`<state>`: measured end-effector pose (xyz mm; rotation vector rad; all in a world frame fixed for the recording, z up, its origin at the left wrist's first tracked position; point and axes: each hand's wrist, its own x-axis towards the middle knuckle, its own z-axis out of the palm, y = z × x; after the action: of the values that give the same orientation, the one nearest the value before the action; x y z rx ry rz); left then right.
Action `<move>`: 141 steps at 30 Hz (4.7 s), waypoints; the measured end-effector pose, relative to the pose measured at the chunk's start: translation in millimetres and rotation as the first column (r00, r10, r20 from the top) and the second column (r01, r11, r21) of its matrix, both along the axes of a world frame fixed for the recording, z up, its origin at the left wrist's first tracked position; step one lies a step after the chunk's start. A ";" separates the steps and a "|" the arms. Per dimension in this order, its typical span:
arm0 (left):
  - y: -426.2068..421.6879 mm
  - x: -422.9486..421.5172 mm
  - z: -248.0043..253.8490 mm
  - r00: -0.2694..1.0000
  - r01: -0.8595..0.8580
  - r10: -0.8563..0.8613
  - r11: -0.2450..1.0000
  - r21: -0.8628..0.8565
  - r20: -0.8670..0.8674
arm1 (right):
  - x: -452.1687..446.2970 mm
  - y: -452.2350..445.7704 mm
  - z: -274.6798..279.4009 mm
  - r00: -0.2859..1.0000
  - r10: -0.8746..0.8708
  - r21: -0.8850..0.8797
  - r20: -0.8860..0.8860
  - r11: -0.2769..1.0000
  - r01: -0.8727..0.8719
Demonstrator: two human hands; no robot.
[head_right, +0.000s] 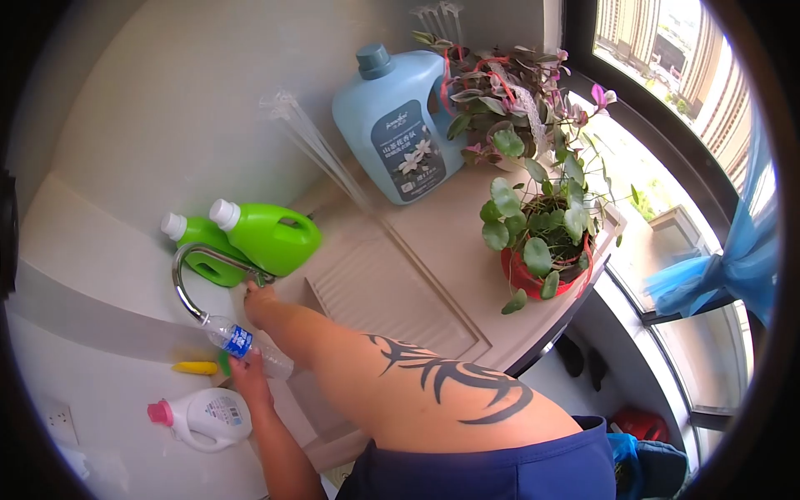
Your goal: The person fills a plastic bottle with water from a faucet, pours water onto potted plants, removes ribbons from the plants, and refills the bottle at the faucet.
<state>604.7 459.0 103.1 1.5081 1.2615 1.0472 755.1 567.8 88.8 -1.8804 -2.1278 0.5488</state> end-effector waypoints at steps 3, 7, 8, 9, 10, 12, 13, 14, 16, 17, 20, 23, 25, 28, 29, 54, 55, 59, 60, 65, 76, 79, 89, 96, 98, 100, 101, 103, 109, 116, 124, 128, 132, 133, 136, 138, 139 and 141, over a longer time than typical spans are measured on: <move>0.2 0.4 -2.3 1.000 -0.015 0.015 1.000 0.013 0.008 | 2.2 -0.4 -1.0 1.000 0.020 -0.012 0.013 1.000 -0.020; -2.5 3.6 1.0 1.000 -0.027 0.027 1.000 -0.008 0.011 | 1.1 0.2 -4.2 0.999 0.020 0.006 0.047 1.000 -0.020; -3.1 4.1 1.4 1.000 -0.027 0.027 1.000 -0.003 0.017 | 1.0 0.1 -3.6 0.999 0.020 -0.001 0.041 1.000 -0.020; -3.7 4.8 2.0 0.999 -0.027 0.027 1.000 0.001 0.023 | 1.1 0.4 -2.9 0.999 0.021 -0.008 0.035 1.000 -0.021; -4.4 5.4 3.3 0.999 -0.026 0.026 1.000 0.001 0.022 | 0.7 0.9 -2.2 0.999 0.020 -0.007 0.034 1.000 -0.020; -5.5 6.6 5.7 1.000 -0.029 0.029 1.000 0.000 -0.002 | 0.4 1.0 0.5 0.999 0.013 -0.040 0.045 0.999 -0.011; -5.4 6.1 5.5 1.000 -0.028 0.028 1.000 0.000 -0.004 | 0.6 1.1 1.5 0.999 0.012 -0.040 0.042 0.999 -0.010; -5.1 5.6 4.8 1.000 -0.025 0.025 1.000 0.000 0.003 | 0.7 2.3 1.3 1.000 0.007 -0.050 0.029 0.999 -0.006; -2.6 1.8 0.3 1.000 -0.024 0.024 1.000 -0.002 0.010 | -0.7 4.6 1.1 1.000 0.004 -0.061 0.015 0.998 -0.004; -0.1 -0.6 -2.9 1.000 -0.014 0.014 1.000 0.012 0.009 | -2.2 7.2 -0.6 1.000 -0.012 -0.054 0.007 0.998 0.012; 2.8 -3.4 -9.7 0.999 0.009 -0.010 1.000 0.021 0.044 | -3.2 12.9 -5.4 1.000 -0.027 -0.060 -0.011 0.998 0.026; -0.2 0.2 -4.1 1.000 -0.013 0.013 0.996 0.085 -0.004 | -8.7 19.1 -13.2 0.994 -0.092 -0.025 -0.053 0.996 0.091; -4.9 5.7 5.1 1.000 0.006 -0.004 0.994 0.111 -0.023 | -16.0 30.0 -29.3 0.995 -0.100 0.022 -0.006 0.995 0.100; 3.0 0.6 -4.1 0.999 0.027 -0.032 0.993 0.115 0.037 | -8.7 24.0 -20.0 0.997 0.001 0.011 0.073 1.000 -0.002; 0.6 4.0 -1.1 0.997 0.021 -0.026 0.998 0.065 0.070 | -6.5 22.7 -19.7 0.996 0.022 0.003 0.082 1.000 -0.022; 5.9 6.5 -7.1 0.988 0.018 -0.020 1.000 0.012 0.153 | -1.1 19.1 -5.7 1.000 -0.004 0.033 -0.016 0.999 0.004; 5.2 6.7 -6.4 0.988 0.020 -0.021 1.000 0.007 0.154 | -1.8 23.9 -7.6 0.999 -0.024 0.014 -0.042 1.000 0.024; 6.2 6.8 -6.1 0.992 0.008 -0.007 1.000 -0.013 0.125 | -7.3 46.5 -18.9 0.979 -0.143 0.036 -0.145 0.988 0.149; 6.8 6.5 -6.9 0.992 0.005 -0.003 1.000 -0.011 0.127 | -3.6 49.4 -18.9 0.980 -0.139 0.038 -0.143 0.989 0.146; 7.5 7.6 -9.4 0.983 0.023 -0.028 0.999 0.027 0.181 | 24.7 42.4 -36.8 0.805 -0.005 0.204 -0.594 0.967 0.156; -11.8 -6.3 -32.7 0.998 0.032 -0.033 0.999 0.014 0.055 | 55.8 -264.1 -25.5 0.110 -0.171 -0.189 -0.979 0.965 -0.181; -36.6 -7.6 -44.2 0.993 0.090 -0.091 0.996 0.010 0.078 | 89.6 -376.9 -28.9 0.115 -0.298 -0.315 -0.948 0.933 -0.172; -150.5 6.7 -18.2 0.870 0.421 -0.426 0.904 0.074 0.249 | 110.9 -557.1 -32.9 -0.423 -0.403 -0.583 -0.812 0.526 0.619; -214.1 7.4 -25.0 0.824 0.464 -0.485 0.874 0.143 0.292 | 170.3 -614.4 -5.7 -0.397 -0.323 -0.503 -0.859 0.389 0.772; -229.4 0.6 -25.3 0.854 0.433 -0.450 0.893 0.124 0.262 | 205.7 -615.0 -7.6 -0.391 -0.304 -0.486 -0.869 0.373 0.790; -243.6 -7.4 -26.3 0.897 0.371 -0.378 0.926 0.073 0.228 | 240.8 -608.1 -8.6 -0.390 -0.301 -0.485 -0.870 0.374 0.791; -247.8 -12.6 -28.0 0.917 0.359 -0.370 0.928 0.100 0.146 | 258.9 -603.4 -12.2 -0.386 -0.299 -0.481 -0.873 0.389 0.786; -263.6 -15.1 -28.5 0.946 0.276 -0.284 0.959 0.073 0.154 | 294.6 -592.0 -19.9 -0.323 -0.312 -0.435 -0.894 0.428 0.792; -329.8 14.1 -32.8 0.986 -0.034 0.012 0.992 0.125 0.167 | 371.7 -563.6 -27.9 0.113 -0.473 -0.272 -0.874 0.667 0.693; -380.3 96.7 -12.0 0.962 -0.157 0.119 0.977 0.144 0.244 | 374.7 -552.8 -42.4 0.404 -0.532 -0.074 -0.744 0.667 0.741; -377.1 148.0 -3.8 0.970 -0.053 0.025 0.993 0.108 0.241 | 332.2 -523.1 -54.3 0.358 -0.289 0.016 -0.888 0.757 0.653; -363.9 164.7 -2.3 0.963 0.047 -0.061 0.997 0.059 0.261 | 334.7 -493.5 -47.9 0.414 -0.292 0.021 -0.862 0.796 0.605; -352.2 181.2 0.1 0.959 0.116 -0.131 0.991 0.073 0.252 | 352.5 -478.4 -48.9 0.353 -0.284 -0.067 -0.892 0.854 0.517; -349.0 183.8 0.6 0.957 0.146 -0.162 0.986 0.083 0.240 | 355.7 -482.2 -48.3 0.256 -0.310 -0.136 -0.915 0.837 0.529; -340.7 190.6 1.4 0.950 0.202 -0.213 0.977 0.072 0.228 | 363.8 -506.6 -52.8 -0.031 -0.298 -0.267 -0.954 0.799 0.539; -338.1 195.7 -0.7 0.947 0.225 -0.231 0.973 0.049 0.225 | 381.0 -535.8 -52.0 -0.029 -0.470 -0.393 -0.882 0.700 0.596; -339.0 198.7 -2.5 0.951 0.210 -0.216 0.976 0.050 0.222 | 393.7 -545.6 -56.5 0.064 -0.534 -0.332 -0.843 0.611 0.718; -341.7 202.4 -5.7 0.956 0.194 -0.198 0.980 0.043 0.217 | 422.6 -555.3 -61.9 0.246 -0.583 -0.066 -0.774 0.462 0.885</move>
<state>807.1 117.4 97.4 1.4559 0.9294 1.0660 1177.7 12.5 26.9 -1.7370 -0.5532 0.4359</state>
